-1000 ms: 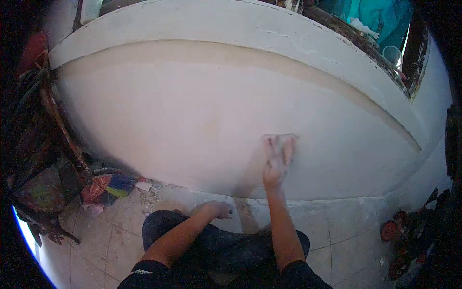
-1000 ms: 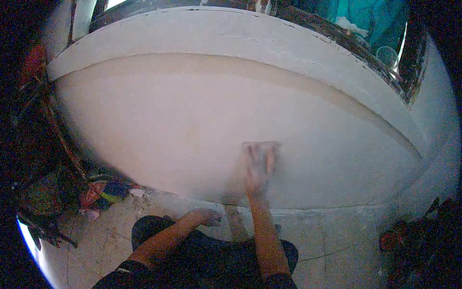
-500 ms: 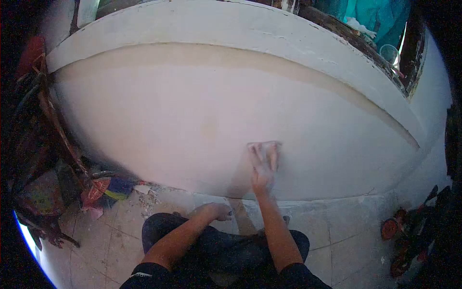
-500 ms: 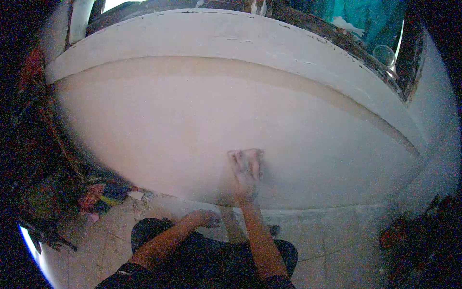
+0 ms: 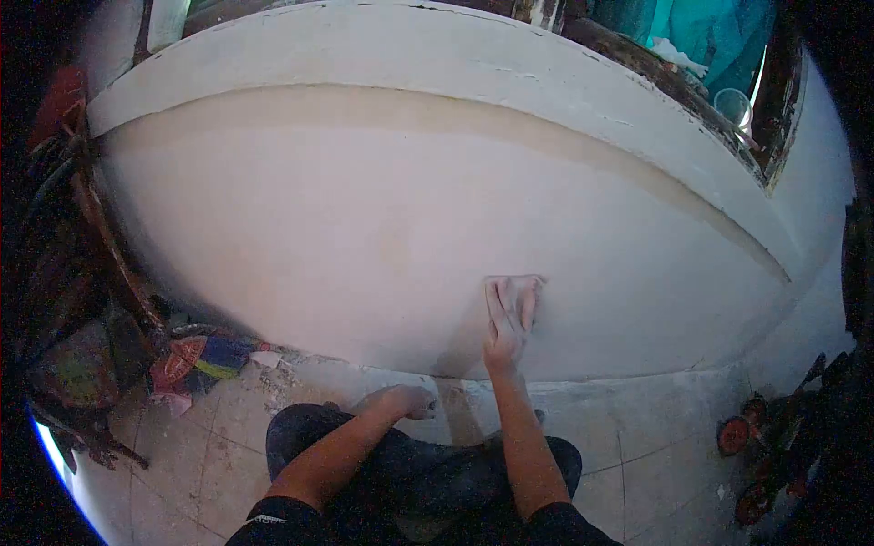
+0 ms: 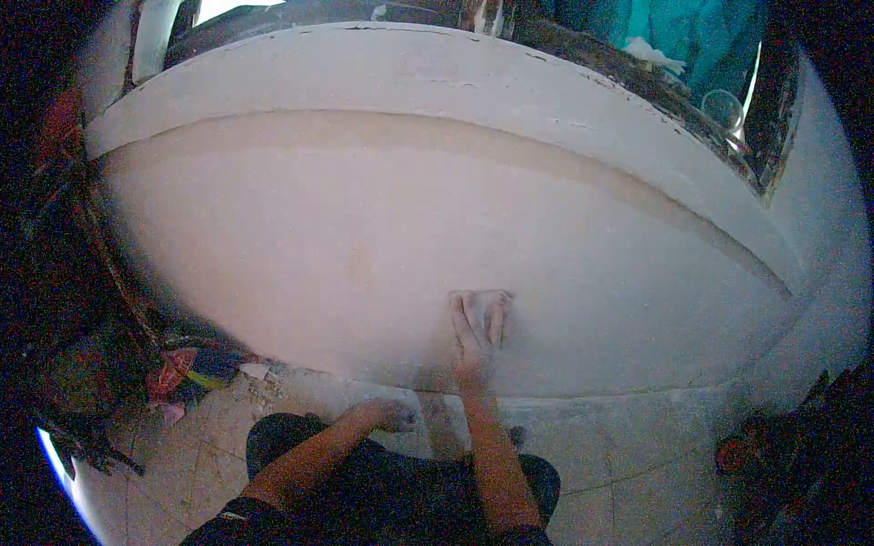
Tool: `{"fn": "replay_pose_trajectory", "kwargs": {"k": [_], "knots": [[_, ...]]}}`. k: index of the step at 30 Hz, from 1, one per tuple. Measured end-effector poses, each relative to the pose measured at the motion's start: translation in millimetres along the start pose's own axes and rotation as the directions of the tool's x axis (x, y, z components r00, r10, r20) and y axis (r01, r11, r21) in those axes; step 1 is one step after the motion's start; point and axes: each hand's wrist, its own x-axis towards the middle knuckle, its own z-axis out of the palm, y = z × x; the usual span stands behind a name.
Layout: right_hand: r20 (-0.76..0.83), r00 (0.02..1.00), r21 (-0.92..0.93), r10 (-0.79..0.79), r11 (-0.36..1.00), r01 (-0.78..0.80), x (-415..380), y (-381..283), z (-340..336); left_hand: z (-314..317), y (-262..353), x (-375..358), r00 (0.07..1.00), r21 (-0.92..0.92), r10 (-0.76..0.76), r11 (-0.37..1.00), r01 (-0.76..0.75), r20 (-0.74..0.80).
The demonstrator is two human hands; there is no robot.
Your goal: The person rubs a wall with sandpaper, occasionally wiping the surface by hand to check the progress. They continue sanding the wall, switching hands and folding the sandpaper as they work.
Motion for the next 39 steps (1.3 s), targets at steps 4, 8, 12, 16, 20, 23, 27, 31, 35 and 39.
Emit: {"fn": "replay_pose_trajectory", "kwargs": {"k": [4, 8, 12, 16, 20, 23, 27, 31, 35, 39], "knots": [[-0.104, 0.989, 0.027, 0.108, 0.994, -0.105, 39.8, -3.1, -14.3, 5.0, -4.7, 12.7, 0.988, 0.031, -0.045, 0.999, 0.040, 0.147], [-0.380, 0.887, 0.112, 0.263, 0.965, -0.237, 23.5, 50.9, -18.8, -14.4, 5.6, -6.2, 0.995, -0.048, -0.002, 0.999, 0.007, 0.100], [-0.300, 0.936, 0.122, 0.184, 0.981, -0.154, -23.1, 48.7, -9.7, -10.4, 5.3, -8.3, 0.997, 0.007, -0.018, 1.000, 0.017, 0.076], [-0.128, 0.992, 0.015, 0.022, 1.000, -0.020, -12.0, 12.2, 11.1, 4.7, -1.5, 1.6, 0.996, 0.017, 0.018, 1.000, -0.020, 0.093], [-0.143, 0.987, 0.034, 0.069, 0.997, -0.064, 42.7, -0.9, -8.1, -43.7, 28.5, -33.8, 0.987, -0.060, -0.075, 0.995, 0.085, 0.143], [-0.318, 0.939, 0.030, 0.129, 0.992, -0.126, 42.3, 35.3, -20.1, -7.3, 3.5, 2.9, 0.984, 0.049, -0.030, 0.999, 0.022, 0.178], [-0.428, 0.865, 0.110, 0.263, 0.965, -0.239, 3.9, 53.6, -8.1, 2.1, -1.6, 9.7, 0.992, 0.004, -0.021, 1.000, 0.021, 0.127], [-0.261, 0.944, 0.082, 0.202, 0.979, -0.187, -11.4, 28.0, -0.7, 8.8, -5.6, 15.9, 0.982, 0.064, -0.025, 0.998, 0.013, 0.188], [-0.109, 0.992, -0.030, 0.057, 0.998, -0.060, 33.4, 0.6, -19.7, 13.8, -14.9, 16.8, 0.976, 0.069, 0.033, 0.996, -0.049, 0.214], [-0.348, 0.927, -0.003, 0.139, 0.989, -0.149, 62.9, 24.2, -34.1, -27.7, 15.7, -19.3, 0.981, 0.003, -0.035, 0.999, 0.035, 0.190]]}}
